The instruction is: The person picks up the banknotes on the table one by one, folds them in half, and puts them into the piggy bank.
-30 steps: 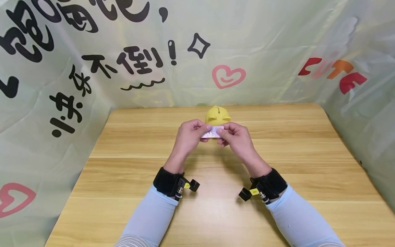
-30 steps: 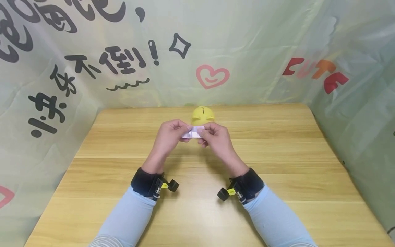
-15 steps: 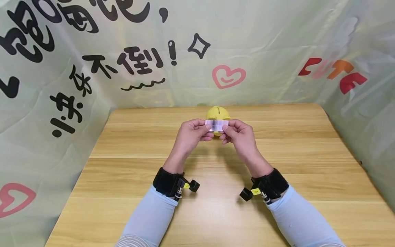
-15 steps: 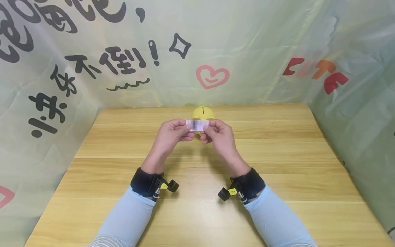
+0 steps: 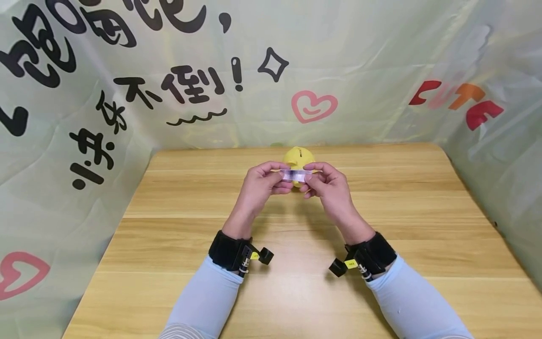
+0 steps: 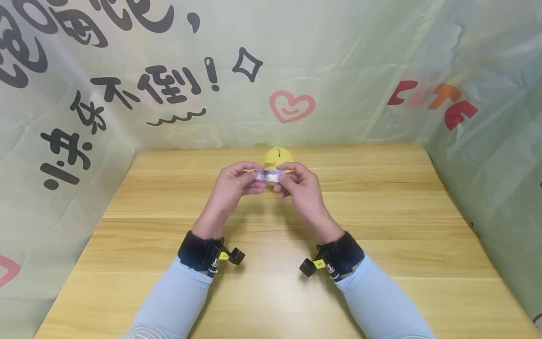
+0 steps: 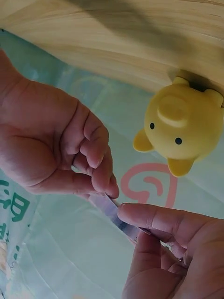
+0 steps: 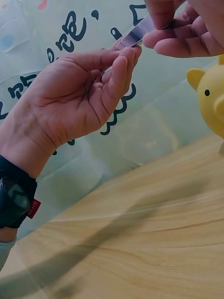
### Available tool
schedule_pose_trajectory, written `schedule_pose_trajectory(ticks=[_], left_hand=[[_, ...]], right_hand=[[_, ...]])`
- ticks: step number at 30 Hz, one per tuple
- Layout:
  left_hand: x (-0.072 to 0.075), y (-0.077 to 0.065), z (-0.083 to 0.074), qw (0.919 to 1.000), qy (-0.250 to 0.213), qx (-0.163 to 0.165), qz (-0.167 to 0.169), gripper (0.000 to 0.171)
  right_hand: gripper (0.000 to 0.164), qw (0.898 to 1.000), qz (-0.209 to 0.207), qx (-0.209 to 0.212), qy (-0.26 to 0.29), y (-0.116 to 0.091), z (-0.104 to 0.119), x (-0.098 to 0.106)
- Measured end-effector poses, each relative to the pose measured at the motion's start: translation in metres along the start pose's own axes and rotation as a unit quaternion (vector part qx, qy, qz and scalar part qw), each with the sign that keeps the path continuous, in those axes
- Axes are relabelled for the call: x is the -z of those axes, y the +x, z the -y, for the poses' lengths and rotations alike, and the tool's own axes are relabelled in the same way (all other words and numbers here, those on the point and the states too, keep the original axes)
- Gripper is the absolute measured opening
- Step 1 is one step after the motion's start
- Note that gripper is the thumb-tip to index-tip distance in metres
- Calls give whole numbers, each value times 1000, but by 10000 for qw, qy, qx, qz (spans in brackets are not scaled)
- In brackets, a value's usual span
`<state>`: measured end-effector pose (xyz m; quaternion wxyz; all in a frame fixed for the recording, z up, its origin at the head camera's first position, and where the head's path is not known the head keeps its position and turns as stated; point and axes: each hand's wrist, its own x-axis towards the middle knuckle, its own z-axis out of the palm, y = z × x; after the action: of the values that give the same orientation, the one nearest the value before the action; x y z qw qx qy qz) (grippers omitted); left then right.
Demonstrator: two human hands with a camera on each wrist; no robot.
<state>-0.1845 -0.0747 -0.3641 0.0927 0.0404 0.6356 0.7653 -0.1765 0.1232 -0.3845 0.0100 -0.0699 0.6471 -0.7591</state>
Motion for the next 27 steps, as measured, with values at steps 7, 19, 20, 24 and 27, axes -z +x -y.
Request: schedule_pose_trajectory(ticks=[7,19,20,24,27], left_hand=[[-1,0,1,9999,41,52,107,19],[-1,0,1,9993,316,144,109,23],[-1,-1,0,9993,353,124,89,27],[-3,-1,0,9984,554,122,50,32],[-6,-1,2,9979,622,183,60,25]], right_hand=[[10,9994,-161,201,-245,-2,2,-2],[20,9991,-67,303,-289,-2,-1,0],[23,9993,-25,263,-280,-2,-1,0],[27,9986,-8,38,-526,0,-2,-1],[26,9970,-79,-38,-770,1,-3,-2]])
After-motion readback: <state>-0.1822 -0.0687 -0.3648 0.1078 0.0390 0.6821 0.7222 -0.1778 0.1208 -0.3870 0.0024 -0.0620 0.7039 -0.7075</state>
